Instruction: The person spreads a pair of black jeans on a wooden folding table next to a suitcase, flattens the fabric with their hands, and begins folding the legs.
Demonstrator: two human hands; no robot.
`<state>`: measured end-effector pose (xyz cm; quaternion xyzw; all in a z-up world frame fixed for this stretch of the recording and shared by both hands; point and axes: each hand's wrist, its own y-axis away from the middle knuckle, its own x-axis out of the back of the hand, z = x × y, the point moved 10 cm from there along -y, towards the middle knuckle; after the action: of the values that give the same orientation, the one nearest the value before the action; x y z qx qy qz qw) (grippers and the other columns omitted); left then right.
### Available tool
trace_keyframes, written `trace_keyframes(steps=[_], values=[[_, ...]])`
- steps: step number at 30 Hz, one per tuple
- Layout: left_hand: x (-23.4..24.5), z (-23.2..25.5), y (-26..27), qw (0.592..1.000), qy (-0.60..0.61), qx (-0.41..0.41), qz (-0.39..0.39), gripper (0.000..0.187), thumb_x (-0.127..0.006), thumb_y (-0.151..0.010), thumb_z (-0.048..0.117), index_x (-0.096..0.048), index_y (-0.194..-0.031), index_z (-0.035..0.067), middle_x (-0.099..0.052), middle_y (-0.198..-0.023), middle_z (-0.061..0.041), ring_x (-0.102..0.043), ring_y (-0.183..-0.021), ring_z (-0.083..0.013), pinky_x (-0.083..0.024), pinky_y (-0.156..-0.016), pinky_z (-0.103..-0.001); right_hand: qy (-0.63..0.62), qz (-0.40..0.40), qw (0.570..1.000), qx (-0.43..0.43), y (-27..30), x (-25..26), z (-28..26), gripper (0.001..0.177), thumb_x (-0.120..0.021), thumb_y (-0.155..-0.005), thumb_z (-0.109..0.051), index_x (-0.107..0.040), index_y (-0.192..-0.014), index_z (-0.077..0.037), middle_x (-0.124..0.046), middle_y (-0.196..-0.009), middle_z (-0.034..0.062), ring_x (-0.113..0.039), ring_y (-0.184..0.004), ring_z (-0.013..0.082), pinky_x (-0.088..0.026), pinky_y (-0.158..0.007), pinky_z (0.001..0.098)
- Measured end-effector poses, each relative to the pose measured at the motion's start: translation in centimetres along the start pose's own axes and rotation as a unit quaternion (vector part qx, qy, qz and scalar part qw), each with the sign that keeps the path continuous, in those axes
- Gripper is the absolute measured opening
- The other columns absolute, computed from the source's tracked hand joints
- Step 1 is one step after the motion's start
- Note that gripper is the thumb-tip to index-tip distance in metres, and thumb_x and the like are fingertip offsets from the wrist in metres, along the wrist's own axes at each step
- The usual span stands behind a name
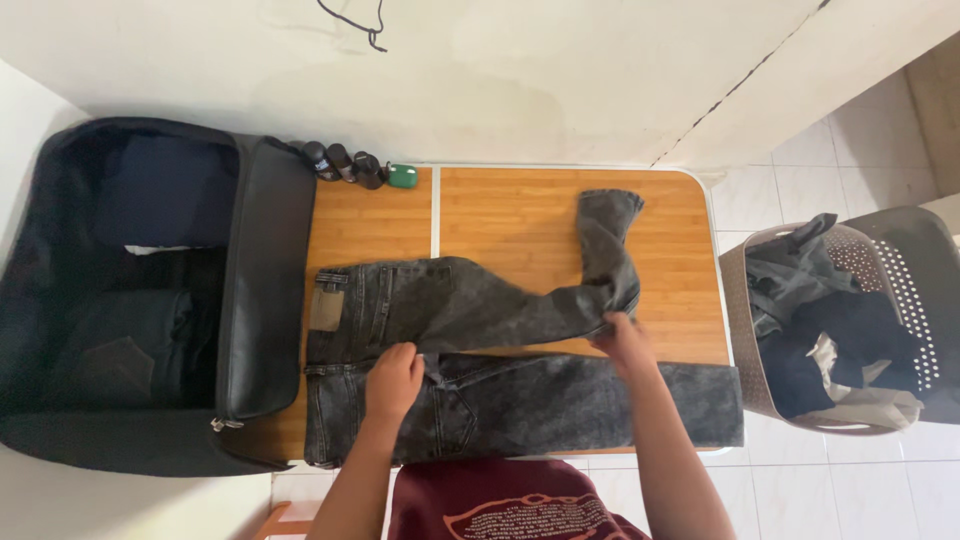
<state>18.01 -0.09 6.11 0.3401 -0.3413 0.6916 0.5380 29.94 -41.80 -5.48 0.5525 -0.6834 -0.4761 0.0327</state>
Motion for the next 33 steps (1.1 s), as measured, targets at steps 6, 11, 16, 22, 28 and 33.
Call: trace_keyframes(steps=[6,11,16,22,28,33], values=[[-0.6,-1.1,1.4,1.000,0.001,-0.005,-0.012,0.017,-0.066,-0.087,0.019,-0.055,-0.084,0.007,-0.064,-0.084,-0.011,-0.065,-0.083,-0.0351,-0.052,-0.068,-0.049,0.432,0.221,0.860,0.158,0.0,5.1,-2.9,0.050,-0.070,-0.079,-0.009,-0.054,-0.123,0.007,-0.068,-0.088,0.0217,-0.063,-0.065,0.0277,-0.051,-0.052,0.0369],[-0.8,-3.8,1.8,0.996,-0.042,0.069,0.030,0.017,-0.069,-0.089,0.019,-0.055,-0.086,0.009,-0.065,-0.090,-0.010,-0.065,-0.088,-0.0363,-0.052,-0.074,-0.050,0.325,0.035,0.933,-0.149,-0.4,5.0,2.2,0.043,-0.063,-0.087,-0.029,-0.060,-0.116,0.002,-0.069,-0.090,0.0178,-0.066,-0.070,0.0308,-0.058,-0.059,0.0448],[0.3,-2.5,1.0,0.996,-0.011,0.086,0.014,0.036,-0.076,-0.075,0.015,-0.059,-0.106,0.008,-0.063,-0.110,-0.013,-0.062,-0.104,-0.0373,-0.052,-0.082,-0.048,0.450,0.108,0.879,-0.116,-0.8,6.8,-1.2,0.060,-0.053,-0.099,-0.058,-0.063,-0.122,-0.004,-0.074,-0.104,0.0200,-0.073,-0.088,0.0303,-0.056,-0.071,0.0434],[-0.7,0.7,0.1,0.999,0.039,0.034,-0.013,0.049,-0.079,-0.071,0.008,-0.059,-0.116,0.009,-0.061,-0.121,-0.013,-0.059,-0.115,-0.0371,-0.051,-0.093,-0.046,0.533,0.159,0.810,0.186,-3.4,2.9,-6.0,0.056,-0.060,-0.095,-0.045,-0.066,-0.125,0.002,-0.074,-0.104,0.0200,-0.073,-0.091,0.0311,-0.058,-0.075,0.0426],[-1.6,0.7,0.5,0.999,0.038,-0.011,-0.018,0.049,-0.074,-0.069,-0.002,-0.060,-0.114,0.009,-0.062,-0.121,-0.013,-0.060,-0.114,-0.0369,-0.050,-0.092,-0.047,0.663,0.072,0.726,0.169,-4.9,1.0,-4.9,0.036,-0.065,-0.089,-0.029,-0.077,-0.096,0.003,-0.073,-0.086,0.0204,-0.072,-0.085,0.0317,-0.054,-0.075,0.0430],[-1.2,1.3,0.2,0.998,0.036,-0.032,-0.026,0.048,-0.071,-0.066,-0.003,-0.062,-0.112,0.010,-0.065,-0.115,-0.011,-0.062,-0.109,-0.0362,-0.049,-0.093,-0.047,0.291,0.233,0.908,0.191,-3.6,6.8,-11.1,0.040,-0.055,-0.106,-0.030,-0.065,-0.114,0.007,-0.067,-0.100,0.0262,-0.058,-0.086,0.0307,-0.045,-0.068,0.0459]])
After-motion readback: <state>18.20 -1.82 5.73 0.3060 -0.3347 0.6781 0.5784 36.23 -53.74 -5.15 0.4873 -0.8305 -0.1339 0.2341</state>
